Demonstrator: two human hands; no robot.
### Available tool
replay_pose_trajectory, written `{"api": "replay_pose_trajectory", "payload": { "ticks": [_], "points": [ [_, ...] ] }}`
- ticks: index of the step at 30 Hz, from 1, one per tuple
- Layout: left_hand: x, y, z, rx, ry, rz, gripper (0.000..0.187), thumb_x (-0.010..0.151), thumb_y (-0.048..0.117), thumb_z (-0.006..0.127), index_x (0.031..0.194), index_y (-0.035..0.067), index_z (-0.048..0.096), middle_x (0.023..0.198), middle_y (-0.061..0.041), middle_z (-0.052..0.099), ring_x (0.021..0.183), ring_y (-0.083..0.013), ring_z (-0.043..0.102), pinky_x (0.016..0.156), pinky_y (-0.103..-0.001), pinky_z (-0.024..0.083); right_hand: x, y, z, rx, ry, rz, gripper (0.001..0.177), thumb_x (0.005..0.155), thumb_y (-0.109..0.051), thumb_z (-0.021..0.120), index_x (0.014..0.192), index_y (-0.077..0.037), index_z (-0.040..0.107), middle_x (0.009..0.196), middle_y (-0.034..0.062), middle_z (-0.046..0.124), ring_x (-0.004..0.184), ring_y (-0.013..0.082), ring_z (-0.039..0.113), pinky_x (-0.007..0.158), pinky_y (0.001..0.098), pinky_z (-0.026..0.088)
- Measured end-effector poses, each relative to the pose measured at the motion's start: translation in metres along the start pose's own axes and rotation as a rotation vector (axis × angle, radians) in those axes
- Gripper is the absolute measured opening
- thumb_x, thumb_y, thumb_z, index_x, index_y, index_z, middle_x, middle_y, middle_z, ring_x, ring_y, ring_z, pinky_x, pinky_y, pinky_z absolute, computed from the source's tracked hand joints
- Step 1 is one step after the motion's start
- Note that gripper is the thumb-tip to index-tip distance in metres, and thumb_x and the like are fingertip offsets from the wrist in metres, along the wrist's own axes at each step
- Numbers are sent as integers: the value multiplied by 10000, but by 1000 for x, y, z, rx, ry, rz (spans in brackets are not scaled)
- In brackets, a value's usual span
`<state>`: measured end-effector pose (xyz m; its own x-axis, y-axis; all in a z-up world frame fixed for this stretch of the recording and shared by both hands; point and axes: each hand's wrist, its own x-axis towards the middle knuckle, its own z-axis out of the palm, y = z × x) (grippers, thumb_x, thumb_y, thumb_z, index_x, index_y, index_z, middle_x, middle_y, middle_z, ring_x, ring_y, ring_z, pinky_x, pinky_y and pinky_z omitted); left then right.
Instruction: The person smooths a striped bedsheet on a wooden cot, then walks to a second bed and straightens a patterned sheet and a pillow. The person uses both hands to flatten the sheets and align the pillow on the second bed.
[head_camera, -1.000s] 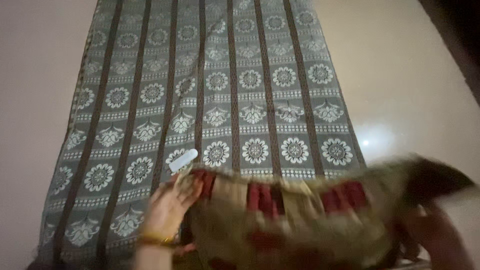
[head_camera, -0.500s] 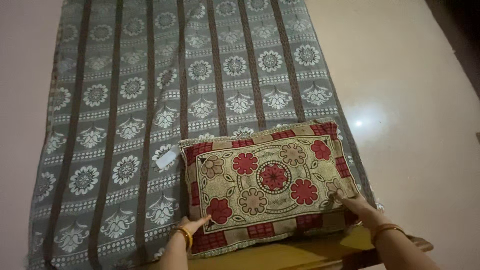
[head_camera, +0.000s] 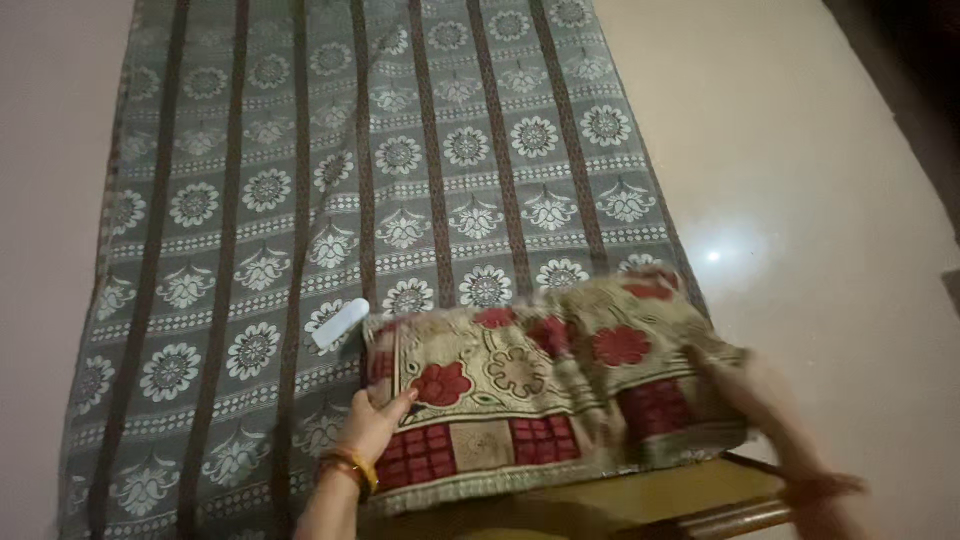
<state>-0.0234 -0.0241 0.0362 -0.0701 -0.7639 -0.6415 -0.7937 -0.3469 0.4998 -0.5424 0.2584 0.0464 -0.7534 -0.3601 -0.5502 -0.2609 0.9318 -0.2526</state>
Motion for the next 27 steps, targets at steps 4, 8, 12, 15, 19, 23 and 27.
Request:
{"api": "replay_pose_trajectory", "payload": {
  "ticks": [4, 8, 12, 15, 19, 23, 27],
  "points": [
    [-14, -29, -6, 177, -51, 69, 863, 755, 704, 707, 1288, 35, 593, 1160, -178, 762, 1065, -312, 741, 947, -432, 564, -2, 34, -35, -79, -118, 143, 988, 821, -838, 524, 1193, 61, 695, 983, 262, 755, 829, 365, 763, 731, 508, 646],
    [-26, -65, 34, 424, -198, -42, 993, 831, 687, 707, 1539, 107, 323, 1235, -203, 707, 1100, -340, 695, 968, -415, 552, -33, 57, 14, -269, -330, 193, 877, 880, -782, 456, 1322, -32, 561, 1154, 232, 667, 992, 361, 690, 850, 520, 590],
    [-43, -56, 33, 523, -415, -226, 987, 939, 630, 583, 1646, 120, 122, 1291, -190, 698, 1077, -343, 731, 970, -433, 584, -71, 51, 25, -469, -267, 115, 790, 940, -726, 388, 1451, -126, 428, 1325, 201, 578, 1156, 357, 618, 970, 531, 534],
    [-66, -20, 15, 676, -274, -93, 940, 964, 608, 528, 1657, 143, 98, 1398, -162, 624, 1188, -321, 657, 1010, -418, 556, -94, 17, 14, -583, -94, -67, 746, 984, -683, 337, 1549, -196, 328, 1453, 178, 512, 1278, 354, 564, 1060, 539, 492],
    [-97, 24, 20, 836, -181, 203, 850, 998, 703, 425, 1623, 211, 126, 1687, -74, 208, 1488, -319, 304, 1187, -447, 349, -135, -41, 32, -703, -104, -203, 716, 999, -676, 326, 1595, -287, 243, 1654, 75, 308, 1513, 272, 329, 1210, 586, 317],
    [-113, 33, 35, 932, -461, 407, 870, 993, 772, 231, 1649, 238, 29, 1738, -54, -64, 1587, -305, -32, 1251, -617, 5, -175, -57, 61, -709, -105, -365, 654, 1032, -654, 287, 1589, -322, 203, 1694, 55, 120, 1560, 289, 102, 1224, 589, 166],
    [-108, 24, 36, 852, -722, 126, 909, 950, 802, 255, 1675, 269, 124, 1757, -55, -28, 1583, -448, -53, 1284, -574, 50, -186, -47, 64, -706, 9, -271, 661, 1000, -675, 312, 1572, -343, 291, 1716, 20, 132, 1593, 283, 93, 1252, 541, 141]
  ]
}}
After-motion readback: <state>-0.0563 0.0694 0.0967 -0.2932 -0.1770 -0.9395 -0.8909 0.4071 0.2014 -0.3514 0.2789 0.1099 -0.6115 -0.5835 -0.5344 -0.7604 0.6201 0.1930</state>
